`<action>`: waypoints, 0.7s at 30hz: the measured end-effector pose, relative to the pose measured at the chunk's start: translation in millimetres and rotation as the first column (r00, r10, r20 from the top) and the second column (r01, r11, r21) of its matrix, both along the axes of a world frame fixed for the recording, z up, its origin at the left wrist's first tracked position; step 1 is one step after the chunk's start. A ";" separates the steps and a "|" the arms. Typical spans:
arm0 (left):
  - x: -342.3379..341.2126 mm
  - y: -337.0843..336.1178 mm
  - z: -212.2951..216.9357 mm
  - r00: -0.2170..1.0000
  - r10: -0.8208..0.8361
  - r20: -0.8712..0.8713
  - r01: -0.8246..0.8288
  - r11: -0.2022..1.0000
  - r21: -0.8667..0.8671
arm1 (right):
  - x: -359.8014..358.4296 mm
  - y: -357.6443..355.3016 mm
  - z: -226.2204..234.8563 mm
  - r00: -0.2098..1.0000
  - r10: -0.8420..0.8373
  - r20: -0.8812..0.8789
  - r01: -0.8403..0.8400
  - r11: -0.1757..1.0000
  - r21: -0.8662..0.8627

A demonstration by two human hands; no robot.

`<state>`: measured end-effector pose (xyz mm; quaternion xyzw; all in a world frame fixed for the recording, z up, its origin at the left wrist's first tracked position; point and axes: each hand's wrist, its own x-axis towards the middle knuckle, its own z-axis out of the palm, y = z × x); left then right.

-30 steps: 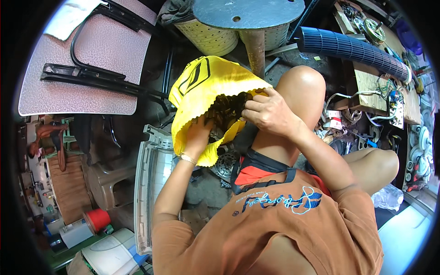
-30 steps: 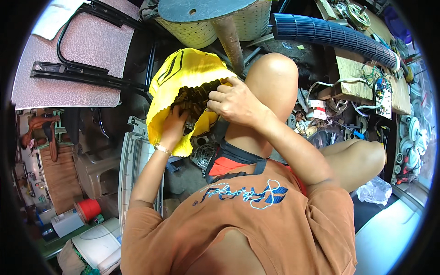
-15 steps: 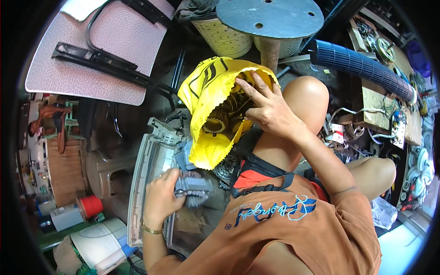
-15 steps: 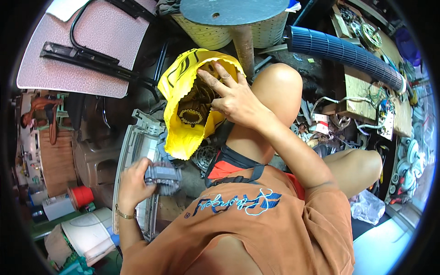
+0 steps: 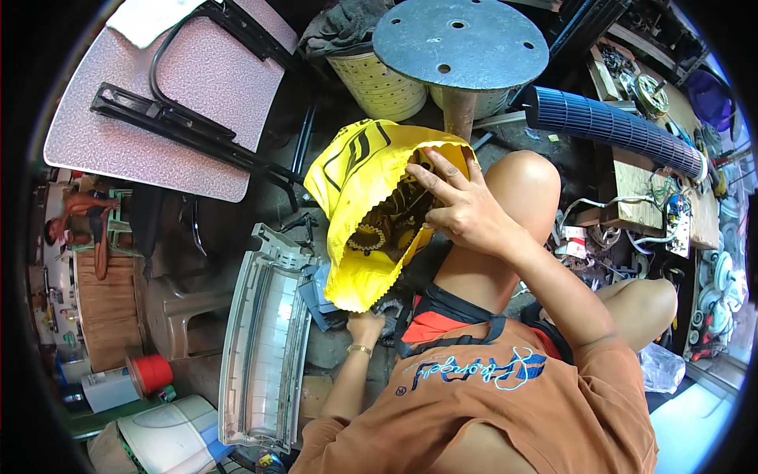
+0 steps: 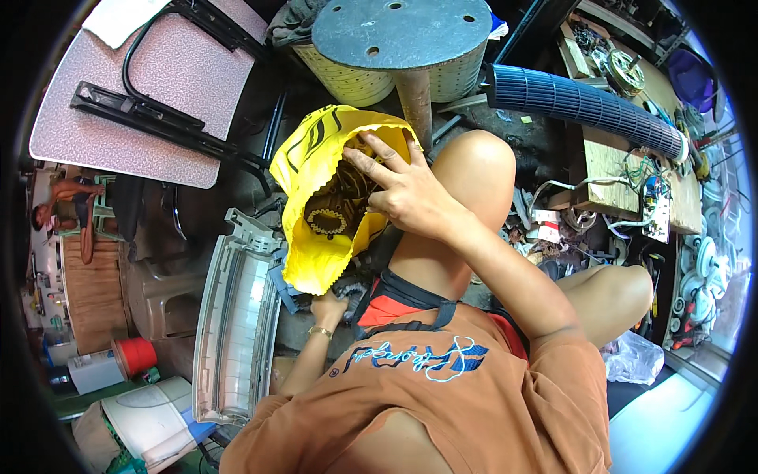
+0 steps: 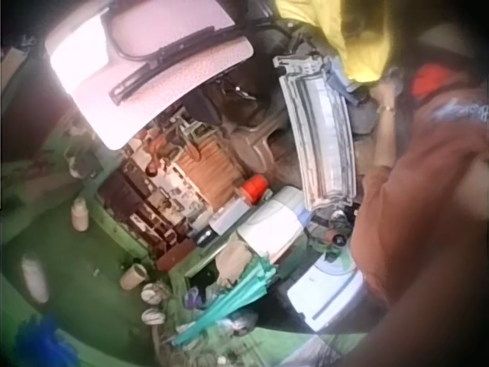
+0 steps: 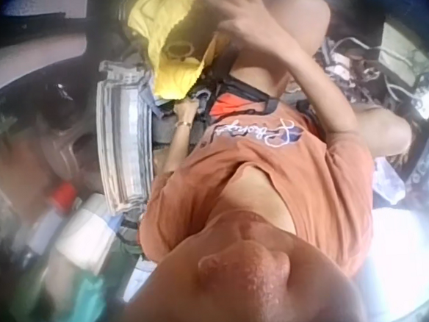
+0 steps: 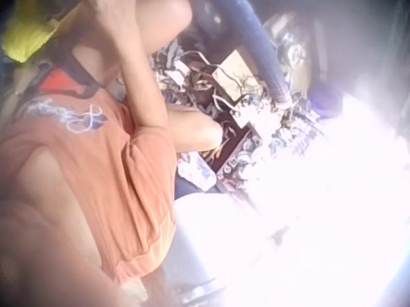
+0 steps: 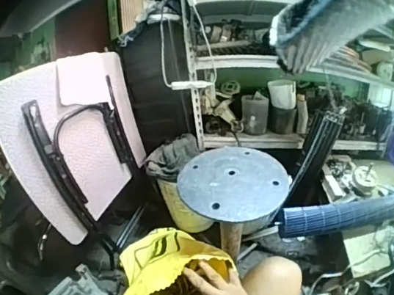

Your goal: The person disassembles an indoor air conditioner unit by removing the blower wheel and motor using a screwdriver, and then handles and sorts metal gears and components from a yellow bag by hand.

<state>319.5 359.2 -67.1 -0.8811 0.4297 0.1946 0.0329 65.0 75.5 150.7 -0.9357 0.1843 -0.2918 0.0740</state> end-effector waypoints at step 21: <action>16.5 -297.9 167.3 0.540 -0.298 -0.787 -0.326 0.788 -0.522 | -4.2 -3.2 15.7 0.995 0.067 0.074 -0.071 0.995 0.063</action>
